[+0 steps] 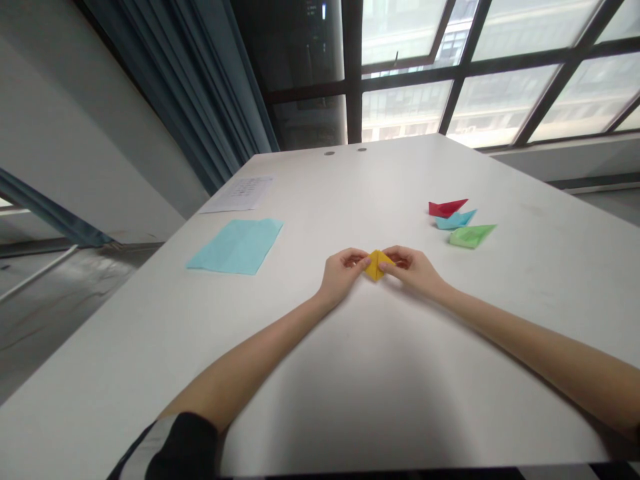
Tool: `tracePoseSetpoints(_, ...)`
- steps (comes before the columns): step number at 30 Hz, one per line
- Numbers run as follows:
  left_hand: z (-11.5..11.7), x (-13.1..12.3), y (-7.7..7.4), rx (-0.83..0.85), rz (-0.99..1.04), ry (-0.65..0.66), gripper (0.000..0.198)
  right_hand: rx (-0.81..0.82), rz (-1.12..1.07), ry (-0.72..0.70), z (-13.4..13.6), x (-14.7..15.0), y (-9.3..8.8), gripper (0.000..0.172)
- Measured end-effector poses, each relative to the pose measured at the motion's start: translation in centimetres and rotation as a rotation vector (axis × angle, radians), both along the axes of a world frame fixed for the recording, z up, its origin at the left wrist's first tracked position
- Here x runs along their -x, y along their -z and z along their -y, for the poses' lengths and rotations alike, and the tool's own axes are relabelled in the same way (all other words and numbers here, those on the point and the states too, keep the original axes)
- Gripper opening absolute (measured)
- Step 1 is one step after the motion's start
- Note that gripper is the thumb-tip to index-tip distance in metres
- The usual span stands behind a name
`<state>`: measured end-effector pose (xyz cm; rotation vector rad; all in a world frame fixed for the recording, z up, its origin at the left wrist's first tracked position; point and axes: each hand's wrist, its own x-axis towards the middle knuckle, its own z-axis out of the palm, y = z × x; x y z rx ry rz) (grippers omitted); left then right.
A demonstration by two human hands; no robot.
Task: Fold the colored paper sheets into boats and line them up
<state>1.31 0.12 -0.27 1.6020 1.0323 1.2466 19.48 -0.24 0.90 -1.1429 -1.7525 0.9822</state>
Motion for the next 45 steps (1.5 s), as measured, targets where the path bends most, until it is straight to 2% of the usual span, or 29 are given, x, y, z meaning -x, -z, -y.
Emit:
tracePoseSetpoints(4, 0.4, -0.1, -0.2, -0.006, -0.044, 0.028, 0.022, -0.069, -0.034, 0.071, 0.3, 0.1, -0.9, 0.027)
tracePoseSetpoints(11, 0.7, -0.2, -0.5, -0.022, -0.083, 0.021, 0.018, -0.122, 0.097, 0.079, 0.6, 0.0, -1.5, 0.021)
tracePoseSetpoints(18, 0.4, -0.2, -0.2, 0.013, -0.014, 0.03, 0.015, -0.176, 0.173, 0.11, 1.0, 0.3, -1.8, 0.015)
tracePoseSetpoints(23, 0.4, -0.3, -0.4, 0.068, -0.004, 0.021, 0.014, -0.181, 0.214, 0.101, 1.0, 0.3, -1.6, 0.014)
tracePoseSetpoints(29, 0.6, -0.3, -0.3, 0.04, -0.03, 0.023, 0.012, -0.141, 0.233, 0.093, 1.1, 0.5, -1.6, 0.015)
tracePoseSetpoints(32, 0.6, -0.4, -0.3, -0.005, -0.009, -0.023, 0.014, -0.138, 0.179, 0.106, 0.9, 0.4, -1.3, 0.016)
tracePoseSetpoints(36, 0.2, -0.4, -0.3, -0.027, 0.135, -0.178, 0.015, -0.075, -0.009, 0.196, 0.1, -0.2, -0.7, 0.019)
tracePoseSetpoints(38, 0.0, -0.4, -0.1, 0.024, 0.172, -0.137, 0.014, -0.028, -0.104, 0.226, -0.3, -0.4, -0.4, 0.02)
tracePoseSetpoints(41, 0.0, -0.5, -0.1, 0.102, 0.185, 0.006, 0.019, 0.031, -0.186, 0.222, -0.7, -0.5, 0.1, 0.02)
tracePoseSetpoints(45, 0.2, -0.7, -0.5, 0.142, 0.205, 0.033, 0.027, 0.092, -0.212, 0.167, -0.6, -0.3, 0.3, 0.022)
